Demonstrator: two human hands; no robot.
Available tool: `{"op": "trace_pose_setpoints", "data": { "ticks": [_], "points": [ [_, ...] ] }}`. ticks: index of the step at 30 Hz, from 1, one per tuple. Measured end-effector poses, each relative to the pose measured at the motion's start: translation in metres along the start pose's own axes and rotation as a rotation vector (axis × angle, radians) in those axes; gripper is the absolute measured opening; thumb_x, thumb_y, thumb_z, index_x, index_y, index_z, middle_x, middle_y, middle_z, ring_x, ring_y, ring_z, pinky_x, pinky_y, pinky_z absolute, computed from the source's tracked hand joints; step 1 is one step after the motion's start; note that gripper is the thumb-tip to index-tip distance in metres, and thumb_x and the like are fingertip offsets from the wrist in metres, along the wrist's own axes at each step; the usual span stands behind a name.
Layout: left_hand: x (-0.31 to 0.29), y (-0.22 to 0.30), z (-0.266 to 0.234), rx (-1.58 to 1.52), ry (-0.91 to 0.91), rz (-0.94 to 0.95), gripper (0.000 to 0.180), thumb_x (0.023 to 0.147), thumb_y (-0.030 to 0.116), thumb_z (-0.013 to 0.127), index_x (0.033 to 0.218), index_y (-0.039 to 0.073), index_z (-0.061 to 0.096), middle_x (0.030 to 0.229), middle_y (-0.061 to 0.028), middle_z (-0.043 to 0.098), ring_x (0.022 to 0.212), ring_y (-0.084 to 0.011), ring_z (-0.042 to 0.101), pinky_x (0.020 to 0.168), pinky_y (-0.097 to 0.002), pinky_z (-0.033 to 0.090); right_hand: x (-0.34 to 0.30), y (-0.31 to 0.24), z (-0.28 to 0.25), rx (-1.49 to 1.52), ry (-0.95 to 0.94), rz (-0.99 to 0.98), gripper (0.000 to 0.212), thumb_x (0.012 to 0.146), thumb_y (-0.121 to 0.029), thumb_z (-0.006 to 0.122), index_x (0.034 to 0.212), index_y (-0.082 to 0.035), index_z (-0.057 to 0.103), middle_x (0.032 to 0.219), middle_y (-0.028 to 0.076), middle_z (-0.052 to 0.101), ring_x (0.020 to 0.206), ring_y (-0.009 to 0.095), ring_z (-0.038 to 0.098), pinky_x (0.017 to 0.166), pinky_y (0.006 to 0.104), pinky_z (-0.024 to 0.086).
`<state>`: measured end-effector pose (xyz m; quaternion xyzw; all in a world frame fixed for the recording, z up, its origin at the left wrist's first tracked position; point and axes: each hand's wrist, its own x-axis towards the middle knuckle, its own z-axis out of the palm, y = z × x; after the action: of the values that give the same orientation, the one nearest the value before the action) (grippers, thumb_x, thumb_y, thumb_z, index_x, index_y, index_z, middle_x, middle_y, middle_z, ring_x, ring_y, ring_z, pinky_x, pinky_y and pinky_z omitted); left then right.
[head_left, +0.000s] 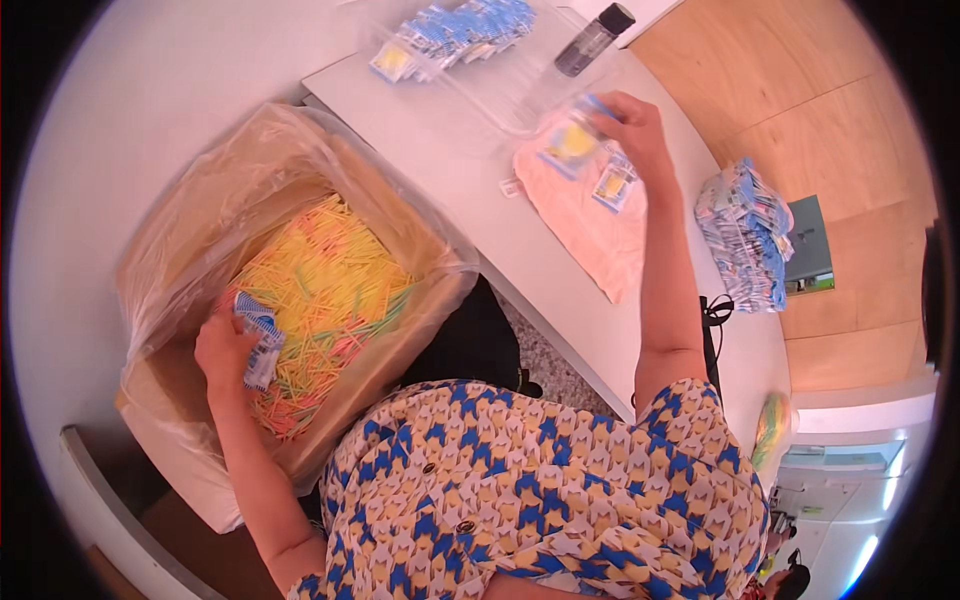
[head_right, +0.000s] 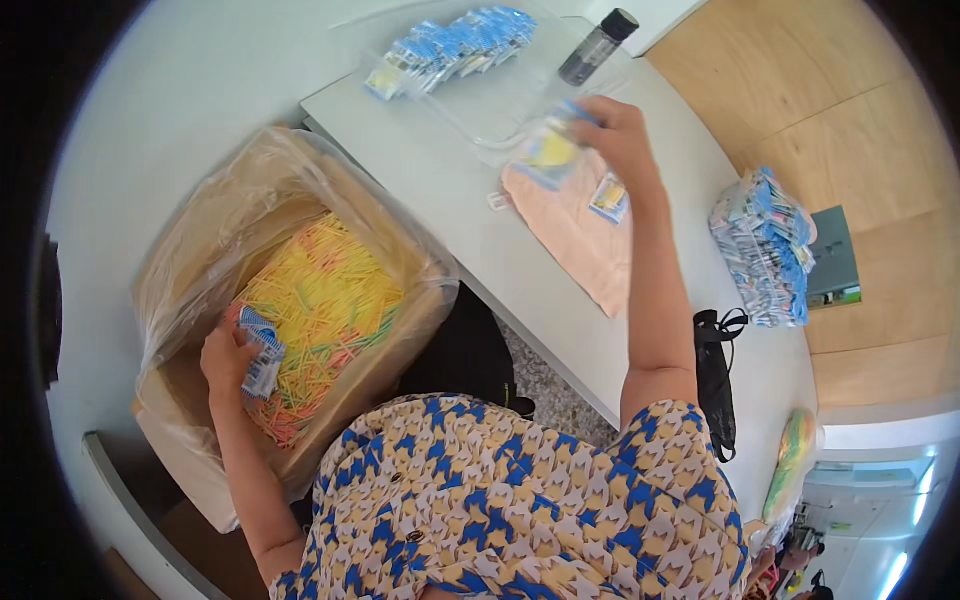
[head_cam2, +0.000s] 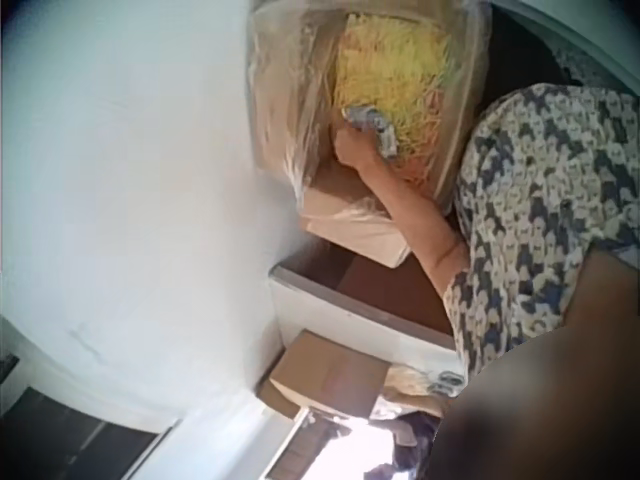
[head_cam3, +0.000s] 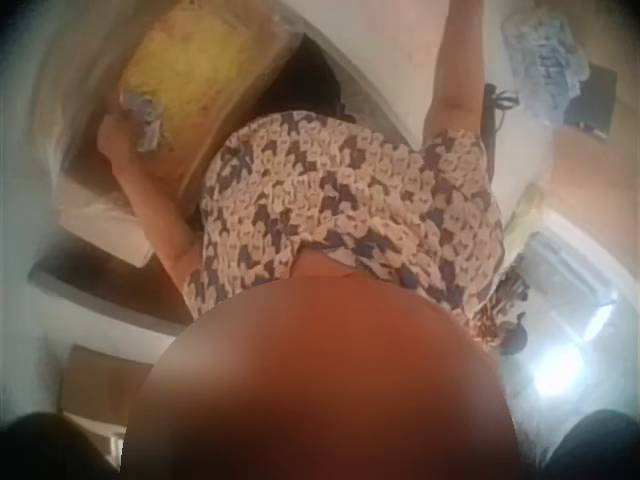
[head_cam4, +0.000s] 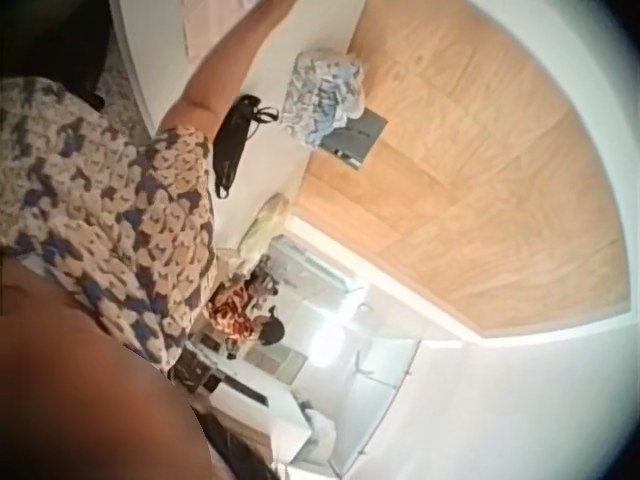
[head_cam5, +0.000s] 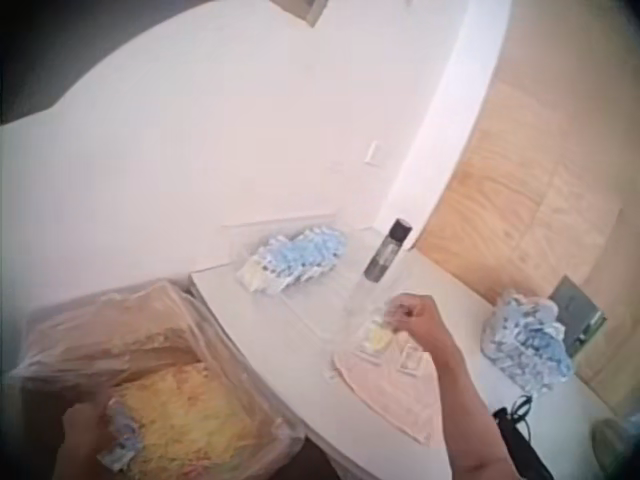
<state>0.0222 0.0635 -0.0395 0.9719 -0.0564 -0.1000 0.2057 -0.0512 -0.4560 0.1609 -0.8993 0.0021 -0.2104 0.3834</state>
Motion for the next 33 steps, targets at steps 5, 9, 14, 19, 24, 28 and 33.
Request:
{"op": "trace_pose_setpoints", "data": {
  "ticks": [5, 9, 14, 19, 24, 28, 33],
  "points": [
    [-0.012, -0.019, 0.018, 0.11, 0.119, 0.047, 0.092, 0.05, 0.016, 0.085, 0.13, 0.02, 0.041, 0.112, -0.01, 0.062, 0.1, -0.0279, 0.06, 0.083, -0.0401, 0.05, -0.045, 0.113, -0.061, -0.536, -0.05, 0.273, 0.017, 0.072, -0.011, 0.061, 0.083, 0.0, 0.066, 0.063, 0.003, 0.059, 0.058, 0.01, 0.054, 0.053, 0.0267, 0.042],
    [0.005, -0.012, 0.025, 0.111, -0.088, -0.162, 0.096, 0.052, 0.016, 0.084, 0.133, 0.032, 0.035, 0.104, -0.008, 0.065, 0.101, -0.0295, 0.06, 0.085, -0.0413, 0.049, -0.082, 0.178, -0.069, -1.063, 0.193, -0.025, 0.039, 0.077, -0.025, 0.067, 0.11, -0.006, 0.061, 0.107, 0.011, 0.063, 0.1, 0.03, 0.056, 0.09, 0.0394, 0.042],
    [0.018, -0.021, 0.03, 0.287, -0.001, -0.218, 0.071, 0.061, 0.023, 0.078, 0.126, 0.03, 0.051, 0.104, -0.0059, 0.065, 0.098, -0.0291, 0.062, 0.086, -0.0419, 0.048, -0.049, 0.118, -0.084, -1.005, 0.423, -0.378, 0.025, 0.08, -0.012, 0.068, 0.104, -0.004, 0.064, 0.11, 0.009, 0.063, 0.104, 0.025, 0.057, 0.088, 0.0352, 0.044],
    [0.01, -0.028, 0.021, 0.228, 0.16, -0.169, 0.018, 0.081, 0.014, 0.057, 0.093, 0.018, 0.07, 0.094, -0.0107, 0.067, 0.093, -0.0305, 0.064, 0.08, -0.0493, 0.047, -0.016, -0.018, 0.013, -0.777, 0.484, -0.523, 0.025, 0.081, -0.004, 0.066, 0.106, -0.004, 0.063, 0.111, 0.009, 0.063, 0.104, 0.024, 0.058, 0.087, 0.0332, 0.046],
    [0.009, -0.04, 0.012, 0.177, 0.201, -0.203, 0.016, 0.079, 0.013, 0.057, 0.09, 0.013, 0.07, 0.094, -0.0132, 0.067, 0.09, -0.0324, 0.064, 0.079, -0.0478, 0.048, -0.024, -0.088, 0.15, -0.371, 0.121, -0.844, 0.027, 0.078, 0.007, 0.063, 0.102, -0.005, 0.063, 0.11, 0.012, 0.061, 0.099, 0.027, 0.057, 0.079, 0.0346, 0.048],
    [0.008, -0.039, 0.009, 0.169, 0.211, -0.195, 0.015, 0.079, 0.012, 0.056, 0.085, 0.009, 0.069, 0.091, -0.0153, 0.067, 0.087, -0.0318, 0.065, 0.077, -0.0465, 0.049, -0.041, -0.113, 0.237, 0.017, -0.277, -0.881, 0.019, 0.075, 0.002, 0.065, 0.094, -0.001, 0.063, 0.092, 0.013, 0.063, 0.083, 0.028, 0.06, 0.07, 0.0336, 0.049],
    [-0.002, -0.01, -0.016, 0.193, 0.208, -0.097, 0.015, 0.08, 0.014, 0.057, 0.085, 0.008, 0.069, 0.087, -0.015, 0.067, 0.081, -0.0312, 0.066, 0.073, -0.0424, 0.05, -0.039, -0.096, 0.314, -0.093, -0.622, -0.617, 0.015, 0.08, -0.01, 0.064, 0.091, -0.001, 0.063, 0.092, 0.013, 0.063, 0.08, 0.026, 0.06, 0.068, 0.035, 0.048]
  ]
}}
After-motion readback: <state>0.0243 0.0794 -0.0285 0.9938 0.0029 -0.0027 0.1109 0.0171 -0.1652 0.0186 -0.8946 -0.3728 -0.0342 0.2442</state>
